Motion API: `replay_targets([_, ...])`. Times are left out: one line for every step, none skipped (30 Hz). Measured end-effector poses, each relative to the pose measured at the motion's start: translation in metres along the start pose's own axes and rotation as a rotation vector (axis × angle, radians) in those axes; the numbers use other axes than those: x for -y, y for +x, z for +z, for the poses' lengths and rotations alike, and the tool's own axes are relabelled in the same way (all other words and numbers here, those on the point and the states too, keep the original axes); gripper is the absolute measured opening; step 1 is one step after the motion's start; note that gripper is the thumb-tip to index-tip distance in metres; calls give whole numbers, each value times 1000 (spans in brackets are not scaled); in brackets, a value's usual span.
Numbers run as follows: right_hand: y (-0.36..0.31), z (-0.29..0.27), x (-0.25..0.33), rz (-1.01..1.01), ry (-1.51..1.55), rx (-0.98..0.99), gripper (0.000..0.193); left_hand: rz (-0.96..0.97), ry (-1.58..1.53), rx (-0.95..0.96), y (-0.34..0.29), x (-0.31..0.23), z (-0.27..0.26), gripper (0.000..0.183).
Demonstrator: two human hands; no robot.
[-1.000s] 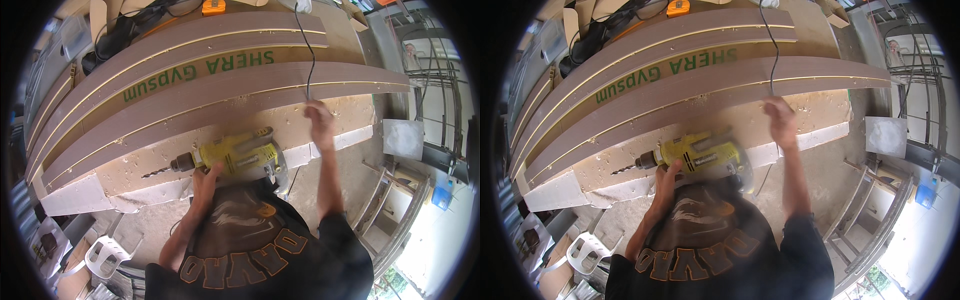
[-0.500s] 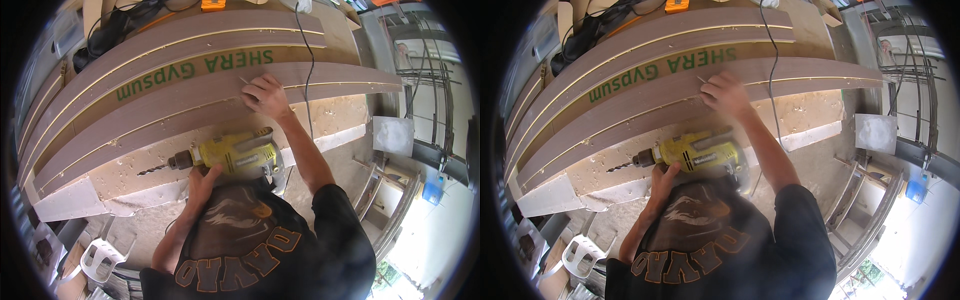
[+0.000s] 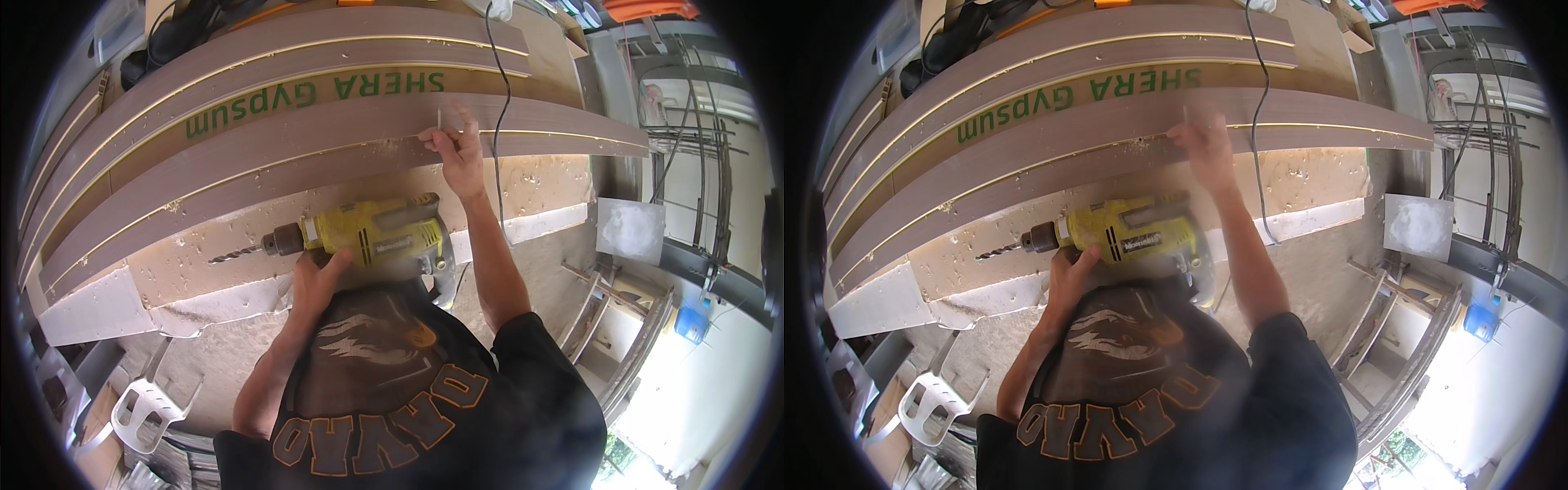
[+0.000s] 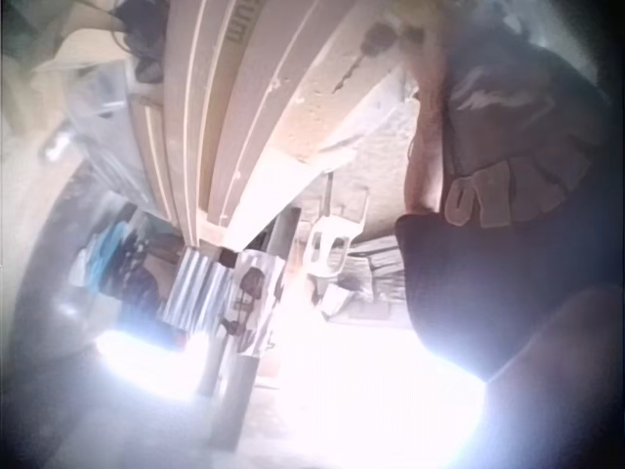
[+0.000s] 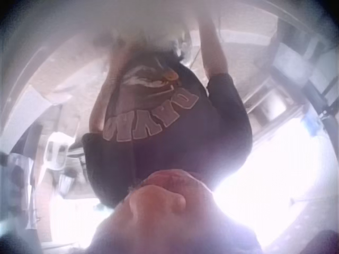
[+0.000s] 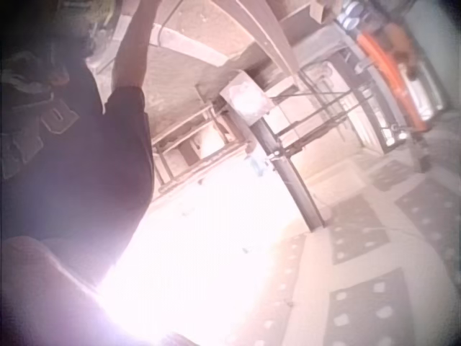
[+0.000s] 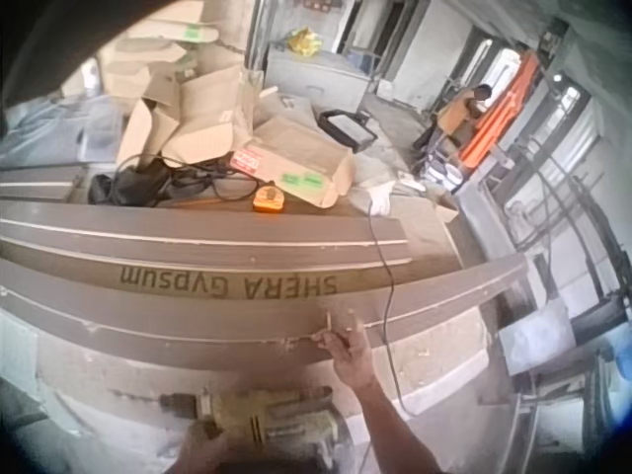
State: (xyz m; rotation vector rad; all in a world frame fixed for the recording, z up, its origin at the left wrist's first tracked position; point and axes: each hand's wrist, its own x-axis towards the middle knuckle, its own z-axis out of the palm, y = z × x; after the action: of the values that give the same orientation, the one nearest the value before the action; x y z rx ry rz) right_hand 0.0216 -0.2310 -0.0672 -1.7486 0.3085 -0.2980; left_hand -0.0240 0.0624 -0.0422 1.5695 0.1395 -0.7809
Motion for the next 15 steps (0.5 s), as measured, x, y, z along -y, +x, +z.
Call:
replay_targets([-4, 4, 8, 33, 82, 17, 26, 32, -19, -5, 0, 1, 0, 51])
replay_targets([-7, 9, 13, 67, 165, 34, 27, 23, -7, -13, -1, 3, -1, 50])
replay_targets([-8, 11, 11, 80, 174, 39, 25, 16, 6, -11, 0, 5, -1, 50])
replay_targets([-9, 15, 7, 92, 183, 44, 23, 11, 18, -8, 0, 6, -1, 49])
replay_targets([-10, 17, 4, 105, 193, 48, 21, 22, -7, -12, 0, 4, 1, 49])
replay_targets([-9, 17, 5, 22, 59, 60, 19, 33, -34, -19, -1, 1, 2, 49])
replay_targets([-9, 17, 6, -61, -75, 70, 18, 43, -60, -26, -2, 0, 4, 49])
replay_targets([-8, 17, 8, -144, -209, 81, 17, 31, -41, -22, -1, 0, 4, 49])
replay_targets([-8, 17, 11, -184, -296, 141, 16, 18, -19, -24, -1, 0, 3, 50])
replay_targets([-9, 15, 14, -223, -382, 201, 16, 6, 4, -26, -1, -1, 2, 50])
replay_targets([-8, 15, 18, -263, -469, 261, 15, 9, 0, -26, -1, -1, 2, 50])
replay_targets([-7, 16, 21, -332, -530, 282, 16, 12, -6, -20, -1, 0, 2, 51])
replay_targets([-5, 18, 24, -402, -591, 303, 17, 15, -12, -13, -1, 0, 2, 51])
replay_targets([-3, 19, 27, -472, -652, 324, 18, 25, -13, -15, -1, 1, 2, 51])
replay_targets([-2, 18, 27, -483, -676, 344, 19, 36, -15, -17, -1, 1, 2, 51])
